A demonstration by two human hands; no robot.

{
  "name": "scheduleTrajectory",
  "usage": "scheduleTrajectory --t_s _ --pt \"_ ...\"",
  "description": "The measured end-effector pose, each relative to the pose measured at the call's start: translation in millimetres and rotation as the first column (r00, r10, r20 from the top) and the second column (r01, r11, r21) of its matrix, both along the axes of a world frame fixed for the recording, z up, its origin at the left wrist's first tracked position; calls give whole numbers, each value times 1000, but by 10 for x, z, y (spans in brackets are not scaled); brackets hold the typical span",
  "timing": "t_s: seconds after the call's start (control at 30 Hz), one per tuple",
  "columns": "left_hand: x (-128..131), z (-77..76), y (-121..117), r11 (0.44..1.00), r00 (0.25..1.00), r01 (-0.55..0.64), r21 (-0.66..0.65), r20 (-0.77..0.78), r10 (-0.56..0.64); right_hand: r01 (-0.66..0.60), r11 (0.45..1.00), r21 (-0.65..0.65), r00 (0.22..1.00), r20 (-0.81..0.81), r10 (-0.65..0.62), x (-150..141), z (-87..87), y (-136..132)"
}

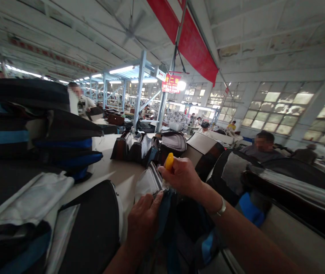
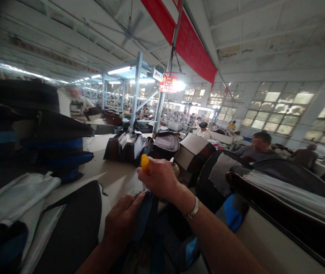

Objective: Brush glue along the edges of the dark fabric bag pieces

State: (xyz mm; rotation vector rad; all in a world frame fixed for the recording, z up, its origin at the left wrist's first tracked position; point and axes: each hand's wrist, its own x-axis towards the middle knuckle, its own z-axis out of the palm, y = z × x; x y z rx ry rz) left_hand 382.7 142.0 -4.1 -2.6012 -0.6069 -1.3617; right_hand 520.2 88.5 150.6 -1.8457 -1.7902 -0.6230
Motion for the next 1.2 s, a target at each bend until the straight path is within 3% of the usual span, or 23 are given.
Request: scheduleTrajectory --t_s 0.1,0.2,0.37,0.43,0.5,0.53,0.57,0.6,0.63,0.7,0.77,0.83,0.9,0.97,1.07,1.2 --pt "0 12 -30 1000 1000 -6 11 -23 6 -9 993 -114 994 110 21 -47 12 28" --pt "1 3 -39 999 1000 -5 32 -22 5 38 995 -97 989 147 -24 -88 9 40" --pt "-15 -43 -18 998 1000 21 51 14 -21 -43 972 -230 981 173 84 -64 4 91" --pt "-52 -24 20 997 995 74 30 65 -76 -16 992 -122 999 44 21 -8 40 107" --pt "-113 48 93 983 977 167 -76 144 -155 31 987 160 945 -327 23 41 82 82" --pt "-151 103 144 962 962 224 -158 194 -192 69 945 320 828 -547 125 54 90 48" --pt "-191 169 203 929 946 277 -245 240 -219 124 884 451 636 -720 278 57 80 3" --pt "-231 238 267 892 935 310 -328 274 -225 186 826 532 390 -811 435 48 46 -49" --pt "-268 308 332 861 935 317 -398 283 -213 238 788 567 129 -823 553 30 -14 -103" --pt "-324 426 450 837 954 270 -476 249 -166 272 787 553 -314 -723 616 -29 -199 -188" --pt "-350 498 519 868 974 168 -468 214 -73 230 832 505 -591 -607 531 -106 -420 -215" --pt "-354 521 520 929 970 16 -370 230 75 194 848 493 -733 -501 460 -184 -602 -181" --pt "-356 517 463 961 956 -110 -253 239 172 186 839 512 -801 -416 431 -248 -697 -120" --pt "-366 518 374 966 969 -131 -224 177 173 191 816 545 -837 -345 425 -293 -711 -64" --pt "-379 591 233 938 984 -159 -307 30 176 190 796 574 -881 -259 397 -345 -671 -17" --pt "-312 802 82 836 921 -389 -386 -152 358 206 794 572 -922 -158 353 -419 -678 31"
